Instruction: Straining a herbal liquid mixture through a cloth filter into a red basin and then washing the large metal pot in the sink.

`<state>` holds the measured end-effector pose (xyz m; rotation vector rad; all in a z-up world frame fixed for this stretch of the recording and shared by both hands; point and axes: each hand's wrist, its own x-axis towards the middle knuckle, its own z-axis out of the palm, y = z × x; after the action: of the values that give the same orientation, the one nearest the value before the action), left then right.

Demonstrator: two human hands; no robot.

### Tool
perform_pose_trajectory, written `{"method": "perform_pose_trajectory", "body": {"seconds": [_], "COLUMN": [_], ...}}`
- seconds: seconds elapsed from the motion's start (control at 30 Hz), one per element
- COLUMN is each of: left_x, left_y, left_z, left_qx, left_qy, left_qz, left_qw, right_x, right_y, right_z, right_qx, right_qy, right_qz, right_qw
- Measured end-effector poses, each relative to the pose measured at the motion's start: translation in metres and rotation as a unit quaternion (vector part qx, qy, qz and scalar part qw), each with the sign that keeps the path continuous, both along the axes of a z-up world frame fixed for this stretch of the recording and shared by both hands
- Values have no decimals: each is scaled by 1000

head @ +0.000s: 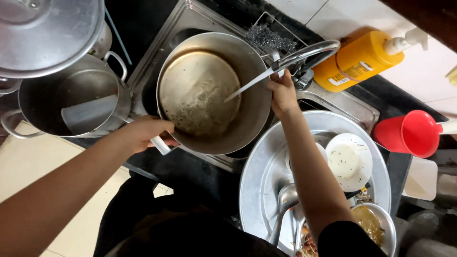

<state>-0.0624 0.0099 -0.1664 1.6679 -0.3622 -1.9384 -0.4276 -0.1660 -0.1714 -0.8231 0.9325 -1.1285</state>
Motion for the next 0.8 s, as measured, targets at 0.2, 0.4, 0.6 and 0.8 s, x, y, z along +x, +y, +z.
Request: {"method": "perform_pose_trajectory", "body": {"seconds": [0.2,0.4,0.6,0.8], "left_x": [-17,-36,-50,-64], "left_y": [3,11,29,21], "left_z": [-2,13,25,81], "left_qx": [-15,-87,-176,-211], "left_qy": [-31,-77,-343,-494], "left_qz": [92,132,30,-124], "left_qw": [995,984,922,834], "right_x": [-4,113,170,202], "right_y": [22,160,186,172], "right_z": [-106,-97,-105,-120], "right_qx": [-10,321,310,319], "right_qy": [250,67,82,-63], "right_qz": [-172,-118,-201,-205], "right_qw": [953,937,925,923]}}
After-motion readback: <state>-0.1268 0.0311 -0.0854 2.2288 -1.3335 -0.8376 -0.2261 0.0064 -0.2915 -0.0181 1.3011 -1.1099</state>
